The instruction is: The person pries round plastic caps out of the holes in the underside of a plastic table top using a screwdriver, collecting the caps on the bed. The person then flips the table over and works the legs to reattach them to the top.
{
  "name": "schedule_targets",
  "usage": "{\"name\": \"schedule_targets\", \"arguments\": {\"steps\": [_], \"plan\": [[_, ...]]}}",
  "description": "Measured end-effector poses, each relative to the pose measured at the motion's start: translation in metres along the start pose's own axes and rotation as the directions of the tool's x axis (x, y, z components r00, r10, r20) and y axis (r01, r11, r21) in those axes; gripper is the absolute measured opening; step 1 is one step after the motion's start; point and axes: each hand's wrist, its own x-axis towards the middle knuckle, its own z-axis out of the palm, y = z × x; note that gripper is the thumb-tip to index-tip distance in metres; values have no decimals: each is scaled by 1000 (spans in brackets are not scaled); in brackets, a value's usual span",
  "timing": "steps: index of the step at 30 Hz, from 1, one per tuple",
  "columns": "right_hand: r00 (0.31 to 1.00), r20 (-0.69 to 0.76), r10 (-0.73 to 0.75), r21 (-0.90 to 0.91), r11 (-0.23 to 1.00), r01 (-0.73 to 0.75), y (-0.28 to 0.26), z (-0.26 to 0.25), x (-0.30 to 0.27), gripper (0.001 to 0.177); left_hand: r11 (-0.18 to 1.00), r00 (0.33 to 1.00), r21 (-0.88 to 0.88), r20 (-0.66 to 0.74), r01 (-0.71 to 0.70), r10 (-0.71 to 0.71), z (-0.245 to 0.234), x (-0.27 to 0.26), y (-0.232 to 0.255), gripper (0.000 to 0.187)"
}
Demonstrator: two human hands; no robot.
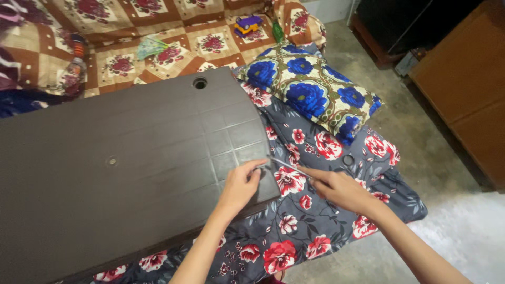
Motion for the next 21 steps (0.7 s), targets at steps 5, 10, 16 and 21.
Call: {"name": "schedule_targets", "arguments": {"steps": [5,10,16,21], "plan": [[998,61,5,-289,957,13,-26,5,-4,56,958,943,1,-175,-288,284,-33,-20,-28,31],[993,95,-62,-416,904,97,-35,12,-2,60,940,929,148,-169,-306,329,-50,-35,-53,34],[997,80,12,-550,835,34,-53,21,-6,57,875,895,251,-67,-413,442,-58,-45,-82,42],[998,51,22,-684,730,19,-74,27,-15,55,846,873,265,-26,-463,487,-51,-46,-93,48]]}}
